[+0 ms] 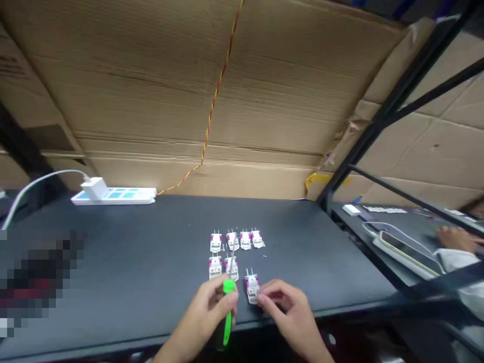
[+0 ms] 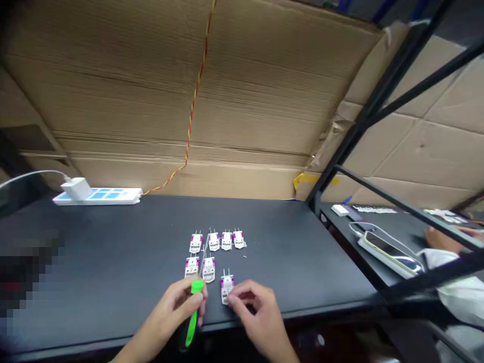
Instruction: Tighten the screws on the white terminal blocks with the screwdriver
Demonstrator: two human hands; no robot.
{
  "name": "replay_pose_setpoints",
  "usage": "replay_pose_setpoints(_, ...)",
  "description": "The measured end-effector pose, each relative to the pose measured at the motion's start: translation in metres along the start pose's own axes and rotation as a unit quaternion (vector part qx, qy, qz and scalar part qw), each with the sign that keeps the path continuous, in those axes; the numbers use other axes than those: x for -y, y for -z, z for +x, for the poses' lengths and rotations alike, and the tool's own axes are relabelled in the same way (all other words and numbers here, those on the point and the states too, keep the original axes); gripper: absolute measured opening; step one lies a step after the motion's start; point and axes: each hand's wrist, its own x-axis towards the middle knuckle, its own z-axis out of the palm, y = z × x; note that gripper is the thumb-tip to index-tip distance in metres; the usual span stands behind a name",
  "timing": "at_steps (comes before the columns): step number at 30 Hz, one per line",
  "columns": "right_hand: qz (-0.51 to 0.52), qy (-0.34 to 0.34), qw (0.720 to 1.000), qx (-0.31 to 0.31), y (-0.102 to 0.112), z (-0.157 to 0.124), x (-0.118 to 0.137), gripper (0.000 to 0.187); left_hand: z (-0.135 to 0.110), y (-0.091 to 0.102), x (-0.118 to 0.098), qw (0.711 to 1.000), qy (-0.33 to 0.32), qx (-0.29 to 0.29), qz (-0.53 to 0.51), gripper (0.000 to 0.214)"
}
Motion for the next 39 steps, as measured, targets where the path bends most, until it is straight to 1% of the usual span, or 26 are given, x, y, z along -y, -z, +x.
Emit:
replay_pose_setpoints(3, 0.036, -0.013, 0.999, -0.009, 0.002, 0.002, -0.002, 0.035, -0.001, 0.003, 0.001, 1.0, 0.008, -0.005, -0.011, 0.061)
replay_pose_setpoints(6, 0.074, -0.027, 0.997, 0.005, 0.007, 0.003, -0.007, 0.034, -0.001, 0.004, 0.002, 1.0, 0.022, -0.004, -0.01, 0.06)
replay_pose_setpoints(8, 0.084, -0.009, 0.996, 0.011, 0.012, 0.004, -0.014, 0.033, 0.0, 0.003, 0.002, 0.999, 0.033, -0.009, 0.001, 0.059)
replay_pose_setpoints(11, 0.064, 0.034, 0.997, 0.017, 0.019, 0.002, -0.024, 0.026, 0.001, 0.001, -0.001, 0.999, 0.039, -0.006, 0.025, 0.058)
replay_pose_setpoints(14, 0.054, 0.058, 0.997, 0.004, 0.024, -0.001, -0.031, 0.022, 0.002, -0.001, -0.006, 0.999, 0.018, 0.004, 0.042, 0.062)
replay_pose_setpoints(15, 0.054, 0.064, 0.996, 0.0, 0.024, -0.002, -0.032, 0.022, 0.003, -0.002, -0.007, 0.999, 0.02, -0.002, 0.042, 0.061)
replay_pose_setpoints(17, 0.052, 0.069, 0.996, -0.01, 0.023, -0.004, -0.031, 0.023, 0.003, -0.004, -0.009, 0.999, 0.03, -0.011, 0.043, 0.06)
replay_pose_setpoints(20, 0.054, 0.074, 0.996, -0.019, 0.016, -0.006, -0.027, 0.024, 0.002, -0.014, -0.009, 0.997, 0.044, -0.035, 0.049, 0.058)
replay_pose_setpoints(23, 0.04, 0.079, 0.995, -0.048, 0.009, -0.009, -0.024, 0.025, 0.001, -0.025, -0.008, 0.994, 0.036, -0.049, 0.091, 0.048)
replay_pose_setpoints(24, 0.029, 0.089, 0.994, -0.054, 0.007, -0.009, -0.024, 0.024, 0.002, -0.028, -0.008, 0.992, 0.031, -0.049, 0.109, 0.044)
replay_pose_setpoints(26, -0.002, 0.132, 0.99, -0.042, 0.006, -0.01, -0.024, 0.02, 0.002, -0.032, -0.008, 0.99, 0.015, -0.054, 0.131, 0.039)
replay_pose_setpoints(28, -0.022, 0.178, 0.983, -0.031, 0.005, -0.01, -0.024, 0.016, 0.004, -0.034, -0.008, 0.988, 0.006, -0.064, 0.141, 0.035)
replay_pose_setpoints(30, -0.031, 0.205, 0.978, -0.029, 0.005, -0.011, -0.024, 0.015, 0.004, -0.033, -0.008, 0.987, 0.004, -0.059, 0.152, 0.031)
replay_pose_setpoints(32, -0.039, 0.214, 0.976, -0.029, 0.003, -0.011, -0.024, 0.015, 0.005, -0.033, -0.007, 0.984, 0.012, -0.06, 0.164, 0.027)
replay_pose_setpoints(35, -0.045, 0.221, 0.973, -0.041, -0.003, -0.012, -0.025, 0.017, 0.003, -0.033, -0.005, 0.981, 0.022, -0.085, 0.174, 0.023)
replay_pose_setpoints(38, -0.033, 0.229, 0.971, -0.066, -0.009, -0.012, -0.027, 0.018, 0.002, -0.036, -0.002, 0.978, 0.024, -0.094, 0.187, 0.027)
replay_pose_setpoints(39, -0.035, 0.224, 0.972, -0.058, -0.01, -0.012, -0.028, 0.018, 0.001, -0.036, -0.001, 0.976, 0.022, -0.1, 0.193, 0.028)
